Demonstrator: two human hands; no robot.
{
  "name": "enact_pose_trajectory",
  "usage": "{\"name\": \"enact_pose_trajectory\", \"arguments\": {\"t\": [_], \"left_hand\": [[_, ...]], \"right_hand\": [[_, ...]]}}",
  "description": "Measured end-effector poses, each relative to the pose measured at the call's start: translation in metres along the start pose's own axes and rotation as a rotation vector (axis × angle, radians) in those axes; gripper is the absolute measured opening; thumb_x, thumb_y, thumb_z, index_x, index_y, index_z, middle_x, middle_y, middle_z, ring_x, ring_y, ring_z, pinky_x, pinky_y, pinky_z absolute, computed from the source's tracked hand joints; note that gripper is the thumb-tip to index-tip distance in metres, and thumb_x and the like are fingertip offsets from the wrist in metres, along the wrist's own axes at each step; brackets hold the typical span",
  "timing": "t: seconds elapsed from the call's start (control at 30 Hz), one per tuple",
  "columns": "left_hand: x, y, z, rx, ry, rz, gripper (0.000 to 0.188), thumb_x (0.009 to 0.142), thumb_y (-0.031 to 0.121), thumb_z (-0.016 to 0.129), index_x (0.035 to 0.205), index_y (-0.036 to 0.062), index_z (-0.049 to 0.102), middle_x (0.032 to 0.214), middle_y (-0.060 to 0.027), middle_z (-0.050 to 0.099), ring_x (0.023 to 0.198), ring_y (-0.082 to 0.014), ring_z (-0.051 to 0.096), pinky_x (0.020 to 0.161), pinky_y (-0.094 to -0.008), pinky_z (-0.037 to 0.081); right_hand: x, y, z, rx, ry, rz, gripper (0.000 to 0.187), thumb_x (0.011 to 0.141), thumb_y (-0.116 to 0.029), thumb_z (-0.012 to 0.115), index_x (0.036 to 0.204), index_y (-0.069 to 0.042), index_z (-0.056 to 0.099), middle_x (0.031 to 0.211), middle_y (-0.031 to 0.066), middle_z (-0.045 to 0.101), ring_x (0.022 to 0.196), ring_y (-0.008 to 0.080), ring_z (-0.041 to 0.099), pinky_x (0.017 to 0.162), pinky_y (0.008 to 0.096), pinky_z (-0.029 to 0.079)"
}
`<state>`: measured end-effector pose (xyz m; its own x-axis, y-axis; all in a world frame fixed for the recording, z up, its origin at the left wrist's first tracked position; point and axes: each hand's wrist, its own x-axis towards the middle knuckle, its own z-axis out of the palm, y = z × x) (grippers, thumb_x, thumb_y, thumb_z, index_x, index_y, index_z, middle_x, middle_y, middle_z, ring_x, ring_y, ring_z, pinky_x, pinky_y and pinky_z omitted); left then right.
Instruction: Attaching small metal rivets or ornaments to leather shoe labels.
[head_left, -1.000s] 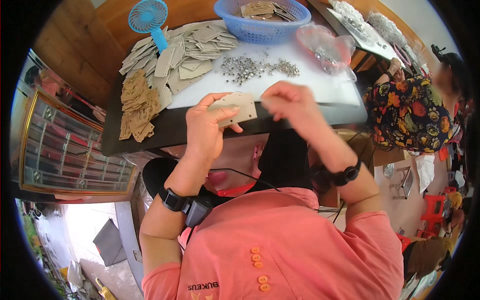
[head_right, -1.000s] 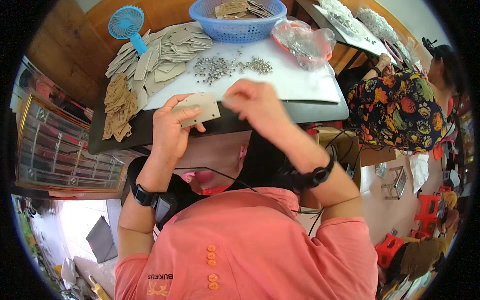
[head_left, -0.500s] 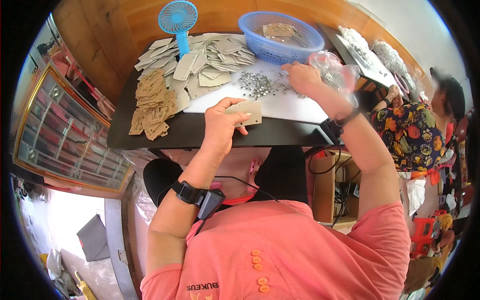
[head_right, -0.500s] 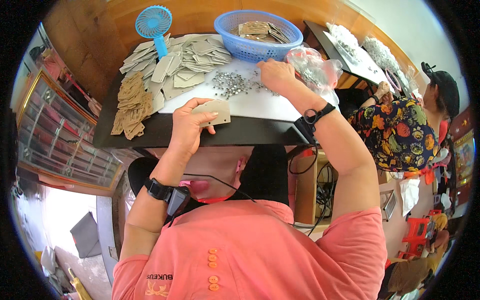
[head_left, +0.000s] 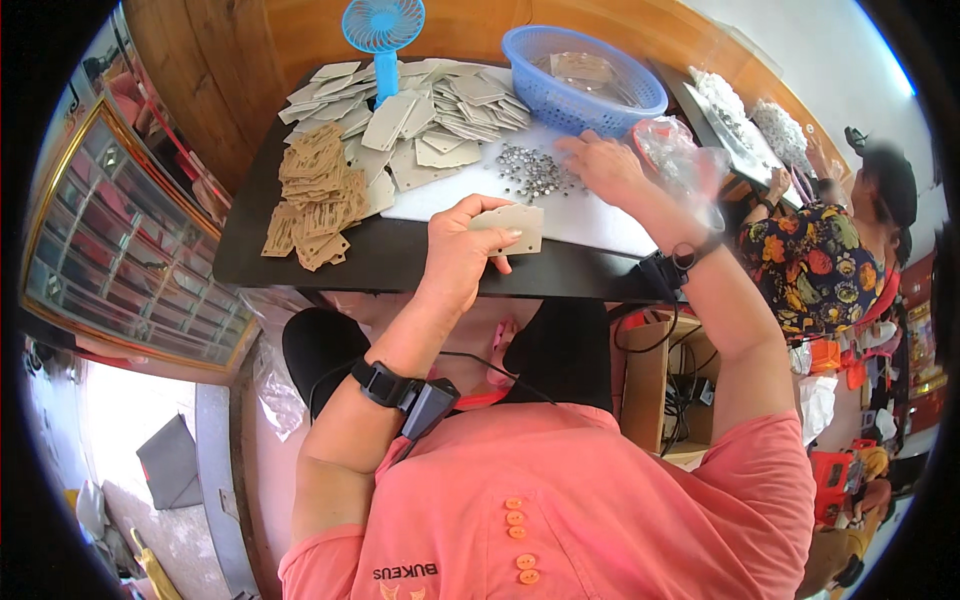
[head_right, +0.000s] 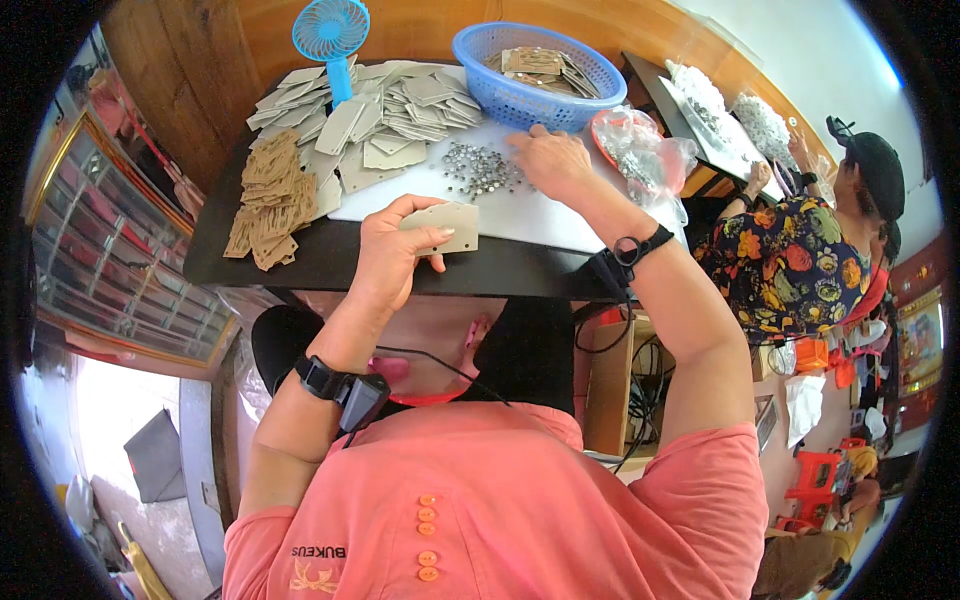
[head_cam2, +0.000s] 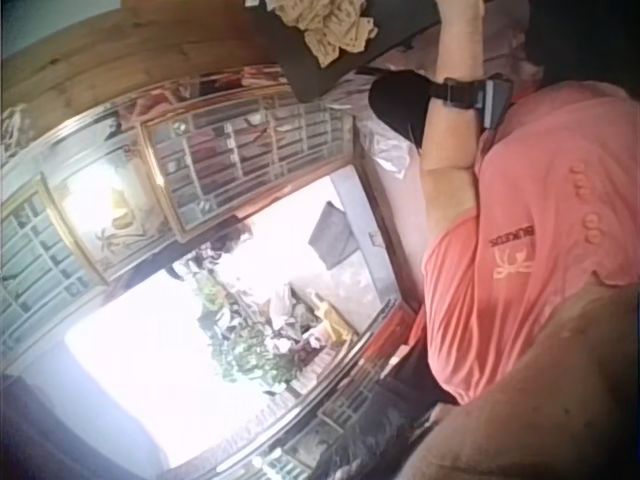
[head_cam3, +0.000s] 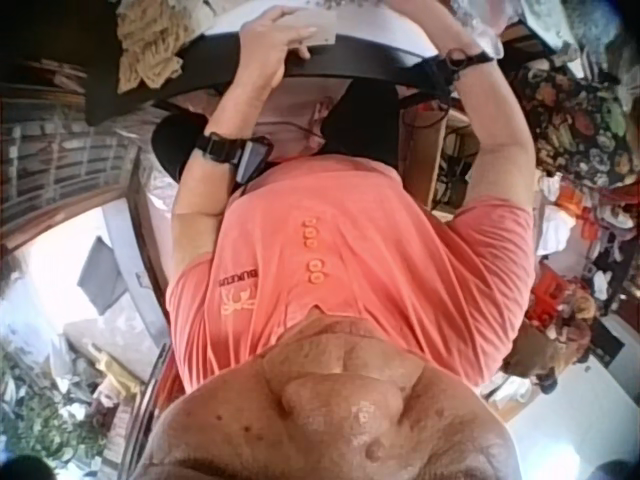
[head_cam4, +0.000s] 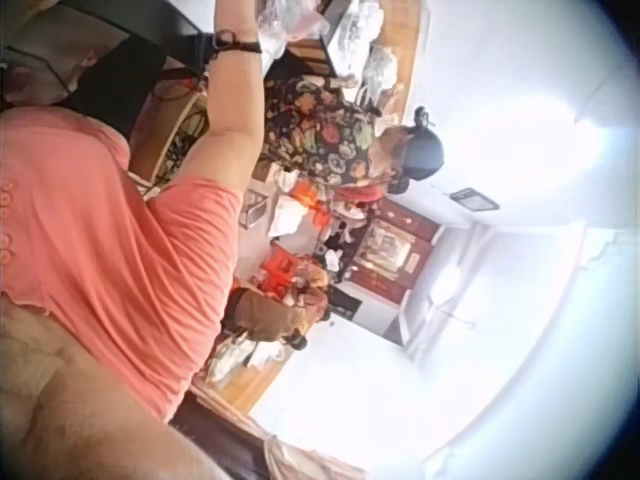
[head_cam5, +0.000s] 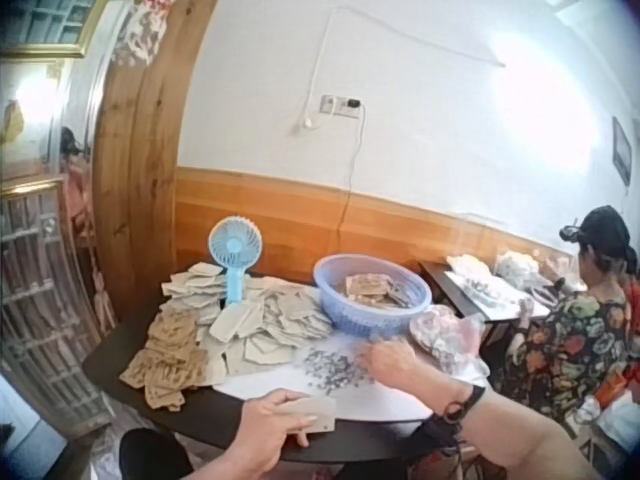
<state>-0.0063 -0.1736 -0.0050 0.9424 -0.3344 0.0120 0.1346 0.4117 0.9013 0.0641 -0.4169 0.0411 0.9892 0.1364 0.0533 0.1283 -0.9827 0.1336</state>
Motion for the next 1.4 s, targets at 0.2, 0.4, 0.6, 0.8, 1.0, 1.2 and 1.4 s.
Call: {"name": "enact_pose_trajectory", "arguments": {"t": [0.2, 0.4, 0.6, 0.8, 1.0, 1.2, 1.4], "left_hand": [[-0.001, 0.0, -0.001, 0.007, -0.005, 0.001, 0.025, 0.079, -0.005, 0.068, 0.104, -0.0031, 0.065, 0.09, -0.0108, 0.068, 0.064, -0.0134, 0.06, 0.051, -0.0248, 0.048], [-0.003, 0.001, -0.001, 0.022, -0.003, -0.001, 0.024, 0.08, -0.004, 0.067, 0.104, -0.0033, 0.065, 0.09, -0.0102, 0.068, 0.067, -0.013, 0.06, 0.051, -0.0242, 0.048], [-0.003, 0.001, 0.001, 0.03, 0.008, -0.006, 0.025, 0.08, -0.006, 0.067, 0.104, -0.003, 0.066, 0.09, -0.01, 0.068, 0.067, -0.0127, 0.059, 0.052, -0.0243, 0.048], [-0.004, 0.0, 0.002, 0.033, 0.018, 0.012, 0.026, 0.079, -0.007, 0.067, 0.105, -0.0033, 0.066, 0.09, -0.0102, 0.067, 0.066, -0.0131, 0.059, 0.052, -0.0247, 0.048], [-0.003, -0.004, 0.001, 0.066, 0.024, 0.032, 0.027, 0.079, -0.007, 0.068, 0.105, -0.0033, 0.066, 0.092, -0.0108, 0.067, 0.064, -0.0134, 0.059, 0.052, -0.0248, 0.049], [-0.004, -0.003, 0.001, 0.048, 0.013, 0.024, 0.025, 0.079, -0.007, 0.067, 0.104, -0.0036, 0.066, 0.093, -0.0107, 0.068, 0.065, -0.013, 0.059, 0.052, -0.025, 0.048], [-0.005, -0.002, -0.001, 0.036, -0.017, 0.04, 0.024, 0.08, -0.005, 0.067, 0.104, -0.0037, 0.066, 0.091, -0.0104, 0.068, 0.066, -0.0126, 0.059, 0.052, -0.0248, 0.048]], "right_hand": [[-0.029, 0.002, 0.006, 0.109, 0.046, -0.117, 0.038, 0.096, -0.032, 0.051, 0.131, -0.019, 0.056, 0.124, 0.0104, 0.058, 0.113, 0.0329, 0.056, 0.092, 0.0484, 0.045], [-0.058, -0.006, 0.001, 0.089, 0.133, -0.156, 0.043, 0.094, -0.038, 0.053, 0.13, -0.015, 0.057, 0.128, 0.0064, 0.058, 0.114, 0.0298, 0.056, 0.092, 0.0486, 0.042], [-0.081, -0.009, 0.001, 0.048, 0.155, -0.187, 0.051, 0.091, -0.042, 0.057, 0.133, -0.012, 0.053, 0.132, 0.0077, 0.055, 0.119, 0.0277, 0.052, 0.09, 0.0465, 0.042], [-0.092, -0.006, 0.006, 0.044, 0.299, -0.2, 0.053, 0.091, -0.045, 0.058, 0.131, -0.01, 0.054, 0.13, 0.0089, 0.056, 0.116, 0.0275, 0.053, 0.088, 0.0462, 0.042], [-0.037, -0.003, 0.0, 0.092, 0.289, -0.157, 0.045, 0.092, -0.038, 0.057, 0.127, -0.009, 0.058, 0.129, 0.0096, 0.058, 0.116, 0.0308, 0.056, 0.091, 0.0471, 0.043], [-0.004, 0.003, 0.008, 0.079, 0.057, -0.187, 0.048, 0.091, -0.037, 0.057, 0.131, -0.009, 0.056, 0.132, 0.0108, 0.056, 0.12, 0.0328, 0.054, 0.1, 0.0465, 0.042], [-0.054, 0.011, -0.001, 0.105, 0.035, -0.207, 0.046, 0.095, -0.034, 0.052, 0.133, -0.007, 0.052, 0.135, 0.0116, 0.053, 0.122, 0.0319, 0.051, 0.101, 0.0453, 0.04]]}}
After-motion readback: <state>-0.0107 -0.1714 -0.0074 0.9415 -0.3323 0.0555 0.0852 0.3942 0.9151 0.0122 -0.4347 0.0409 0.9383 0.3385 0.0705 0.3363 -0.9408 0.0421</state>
